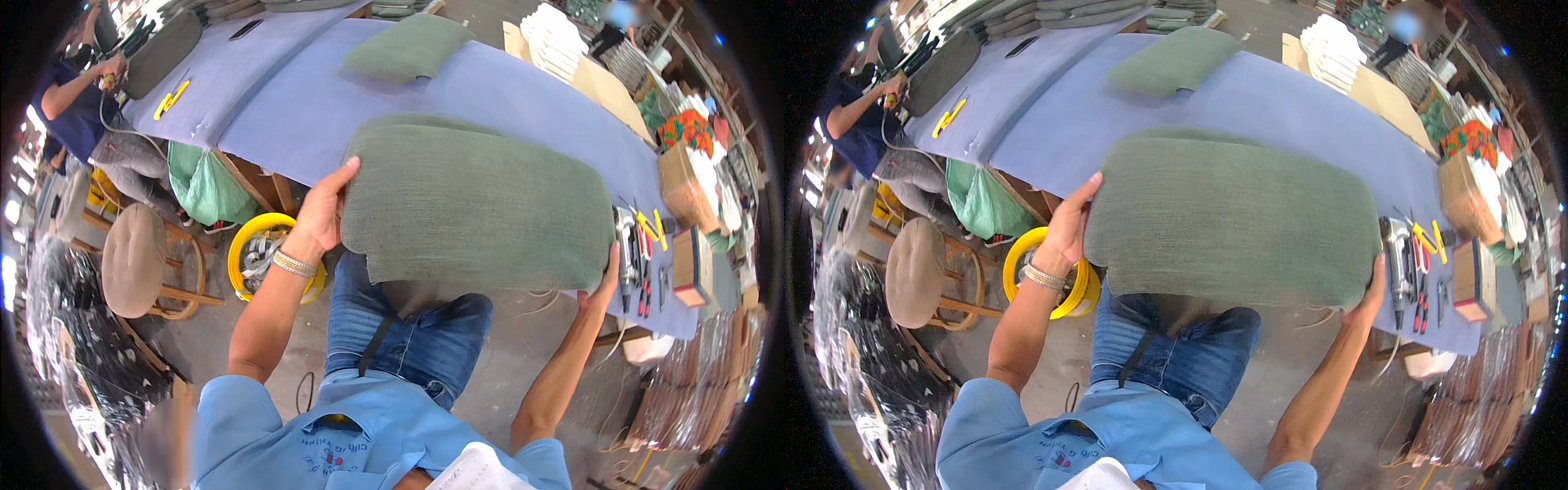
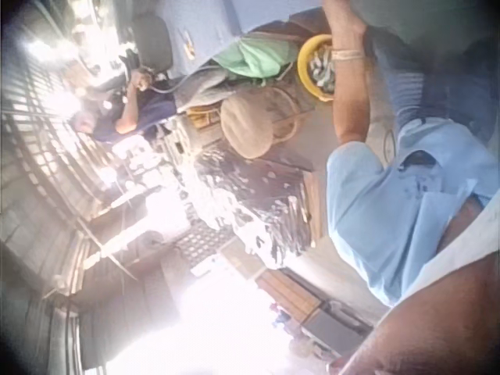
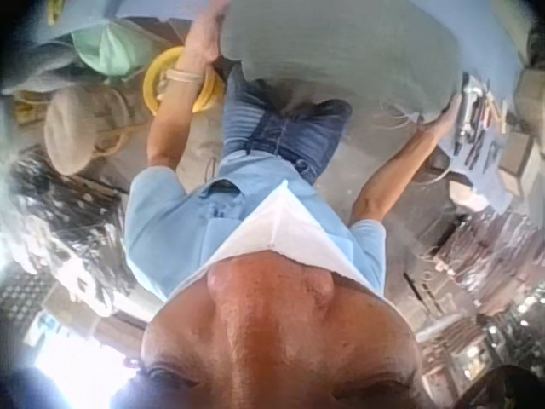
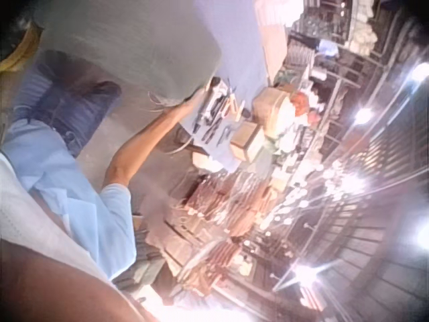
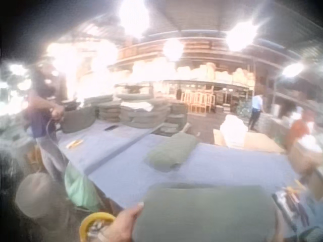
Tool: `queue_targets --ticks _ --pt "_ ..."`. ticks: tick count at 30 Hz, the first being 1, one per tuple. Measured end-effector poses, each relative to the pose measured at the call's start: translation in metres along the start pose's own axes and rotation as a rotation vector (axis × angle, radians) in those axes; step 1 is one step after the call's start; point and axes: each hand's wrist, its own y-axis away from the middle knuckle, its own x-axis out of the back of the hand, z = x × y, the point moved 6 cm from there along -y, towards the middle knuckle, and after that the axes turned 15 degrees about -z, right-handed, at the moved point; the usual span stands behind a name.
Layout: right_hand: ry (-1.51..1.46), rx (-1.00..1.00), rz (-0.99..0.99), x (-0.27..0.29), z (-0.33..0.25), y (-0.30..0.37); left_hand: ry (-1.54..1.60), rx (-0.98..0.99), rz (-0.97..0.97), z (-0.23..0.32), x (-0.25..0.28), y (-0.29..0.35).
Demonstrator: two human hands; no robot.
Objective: The person folds green fabric over foam inserts and secures the edges using a staple gun. They repeatedly pick up cushions, align the fabric, staple the sides, and place finished units on the table.
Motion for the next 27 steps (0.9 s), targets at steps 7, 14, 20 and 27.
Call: queue_targets --ticks 7,14,20,27 --pt "0.099 0.391 -0.235 -0.14 -0.129 -0.023 -0.091 -0.286 0.067 0.025 -0.005 0.014" --pt "0.489 0.264 -0.944 -0.324 -0.047 -0.113 -0.244 -0.912 0.129 0.22 -0.013 -0.06" --pt "1.183 0.195 -1.003 -0.35 0.099 -0.134 -0.262 -0.976 0.389 0.307 0.063 -0.191" --pt "1.154 0.06 -1.045 -0.341 0.106 -0.145 -0.55 -0.881 0.851 0.226 0.208 -0.274"
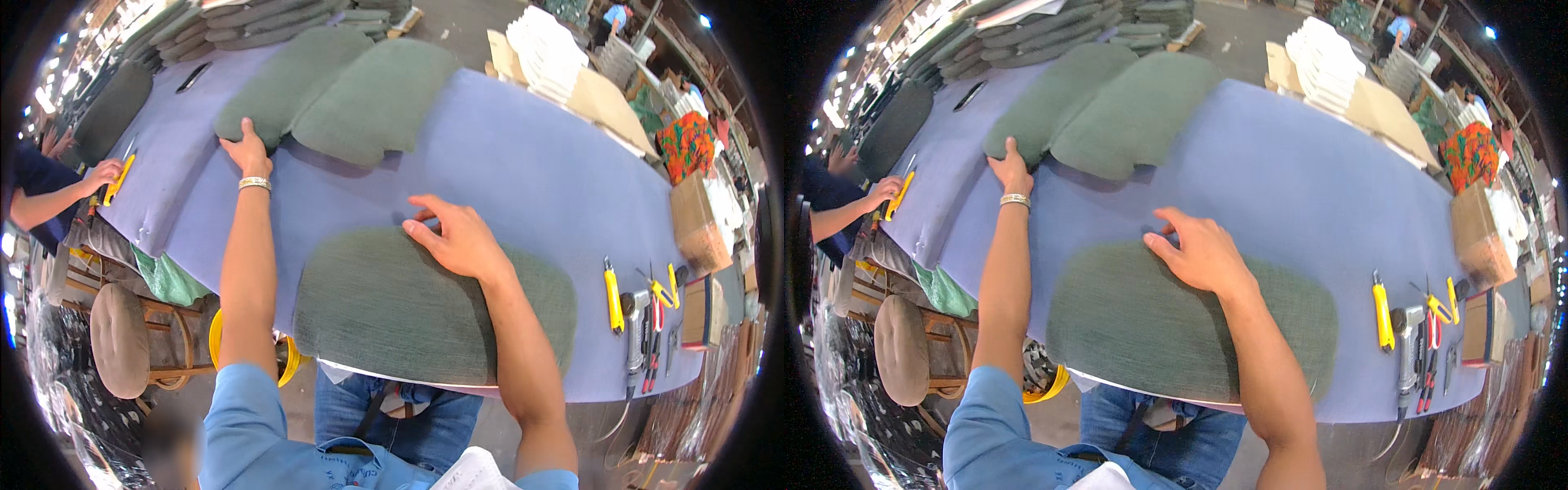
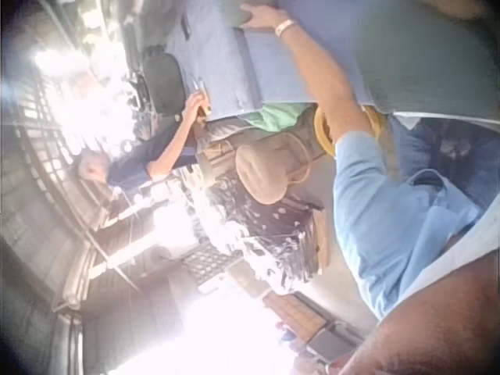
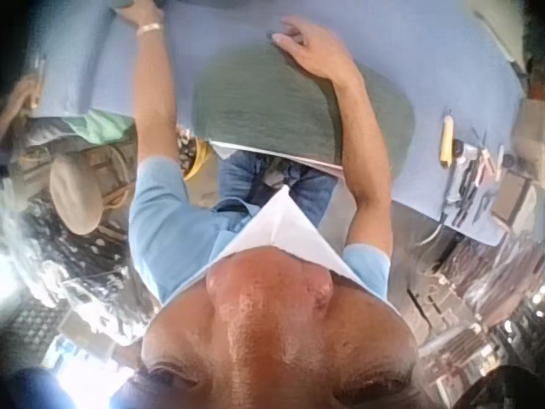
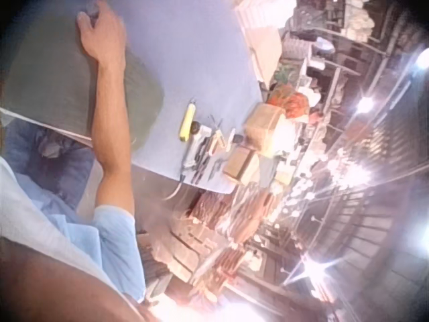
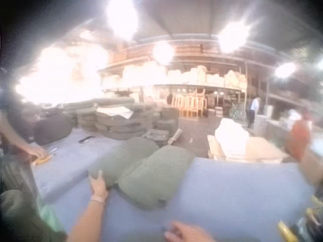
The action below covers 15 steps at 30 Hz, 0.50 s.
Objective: The person folds green fabric over foam inserts and secures the edges using a staple gun. They repeatedly pick up cushions, align the fabric, staple the sides, and place finished units on the table.
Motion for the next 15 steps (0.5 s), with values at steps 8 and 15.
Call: queue_targets --ticks 8,15 --pt "0.002 0.021 0.018 0.003 -0.001 0.002 -1.276 -0.877 -0.573 0.072 -0.076 0.105" --pt "0.021 0.08 0.01 0.002 -0.008 0.0 -1.572 -1.008 -1.029 0.069 -0.125 0.128"
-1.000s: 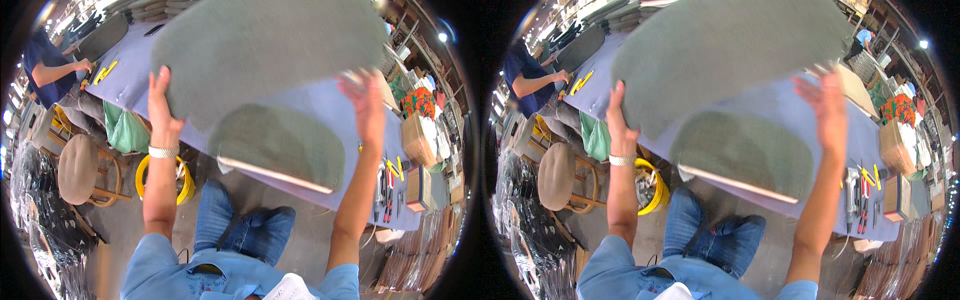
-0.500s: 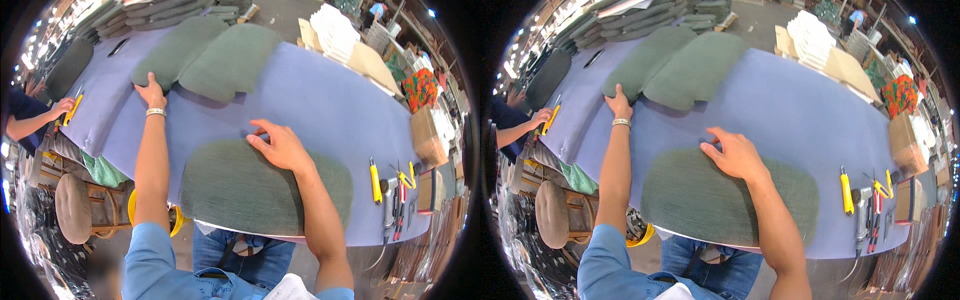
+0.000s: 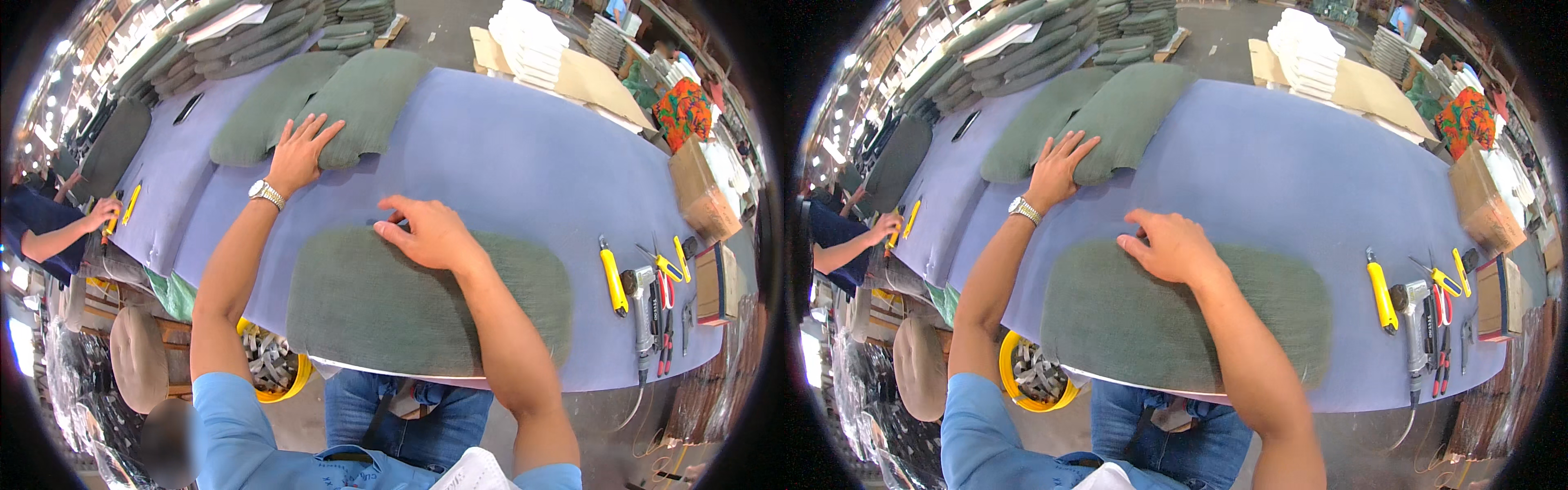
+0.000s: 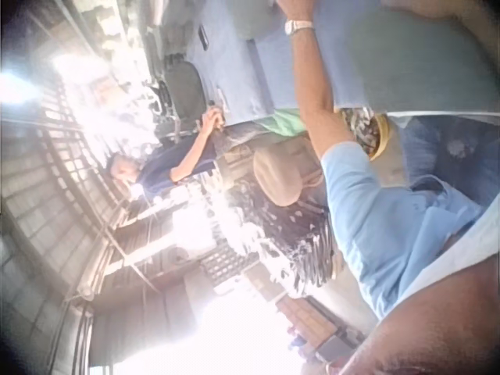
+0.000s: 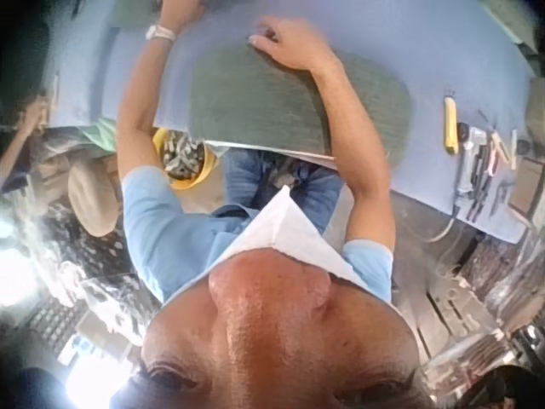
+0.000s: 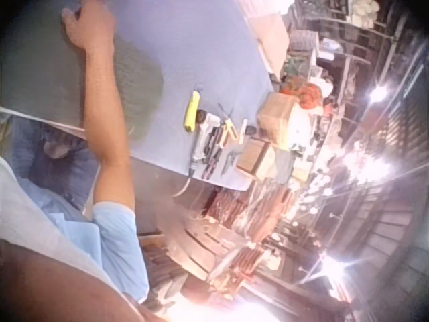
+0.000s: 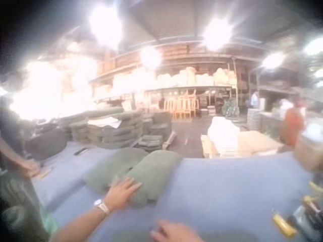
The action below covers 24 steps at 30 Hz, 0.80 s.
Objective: The person folds green fabric over foam inserts and secures the edges using a staple gun. They repeatedly pick up cushions, align the fabric, staple the sides, and place finished units on the table.
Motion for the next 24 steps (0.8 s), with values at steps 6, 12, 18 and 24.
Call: queue_targets --ticks 6,12,18,24 --pt "-0.021 0.014 0.004 0.002 -0.001 0.002 0.024 -0.038 0.076 0.003 -0.009 -0.002" --pt "-0.145 0.064 0.038 0.009 0.015 0.007 0.472 0.193 0.18 0.032 0.114 -0.038" --pt "-0.651 -0.013 0.446 0.036 0.04 0.009 1.602 0.381 0.524 -0.086 0.166 0.033" --pt "-1.51 0.142 0.586 0.049 0.072 0.021 1.926 0.449 0.454 -0.066 0.088 0.101"
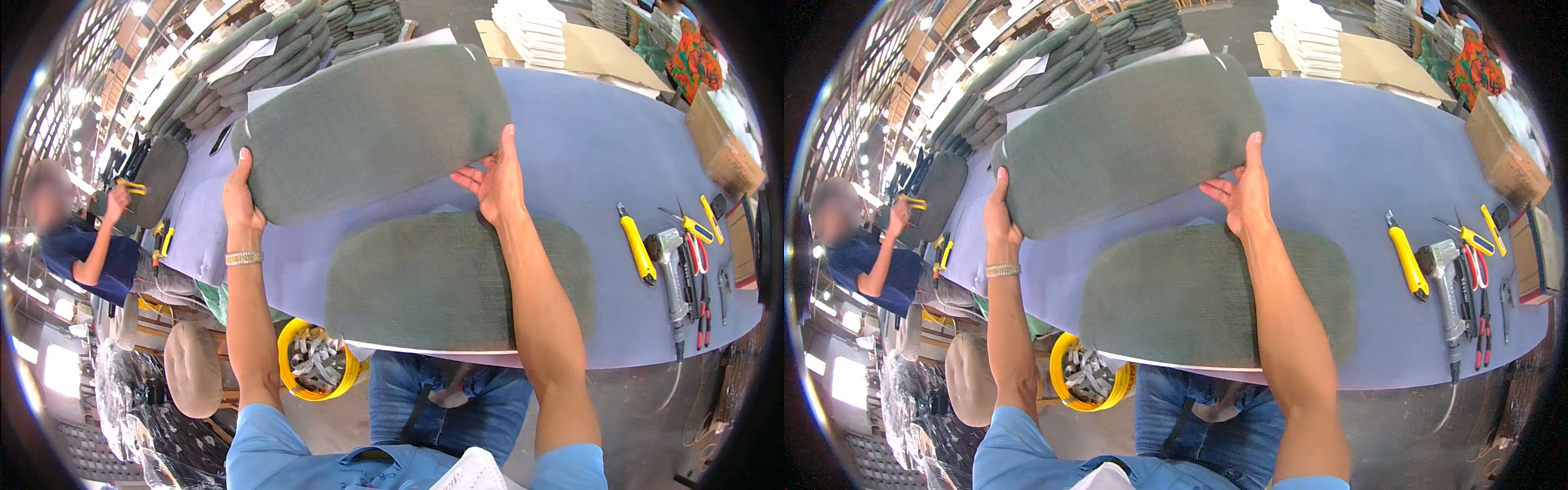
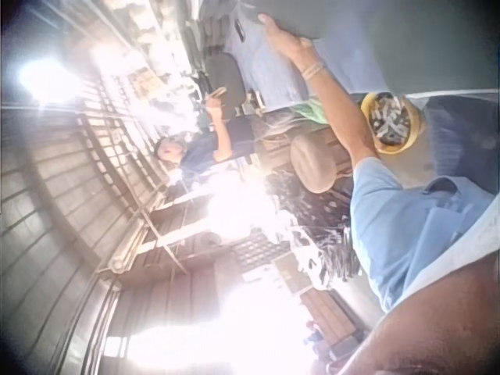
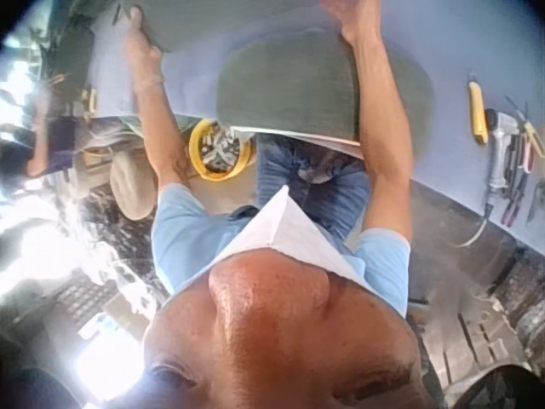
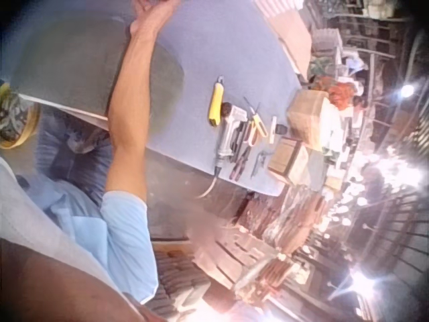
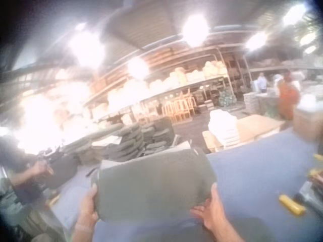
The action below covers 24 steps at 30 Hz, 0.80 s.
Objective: The person folds green fabric over foam inserts and secures the edges using a staple gun. They repeatedly pick up cushions, align the fabric, staple the sides, and place finished units on the table.
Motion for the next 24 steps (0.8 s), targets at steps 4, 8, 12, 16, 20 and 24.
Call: queue_targets --ticks 4,8,12,16,20,24 --pt "0.042 0.169 0.025 0.021 -0.011 -0.005 0.004 0.023 0.113 -0.024 -0.033 0.03" --pt "0.013 0.144 -0.03 0.007 -0.01 -0.001 -0.018 -0.102 0.167 -0.037 -0.044 0.043" --pt "0.001 0.202 -0.159 -0.012 -0.014 0.009 -0.041 -0.183 0.122 -0.06 -0.076 0.067" --pt "-0.21 0.22 -0.217 -0.011 -0.021 0.019 -0.054 -0.297 -0.093 -0.079 -0.143 0.085" --pt "-0.265 0.24 -0.127 0.007 -0.033 0.022 -0.523 -0.33 -0.112 -0.05 -0.173 0.085" --pt "-0.22 0.395 -0.14 0.025 -0.051 0.016 -1.411 -0.676 -0.458 -0.032 -0.237 0.128"
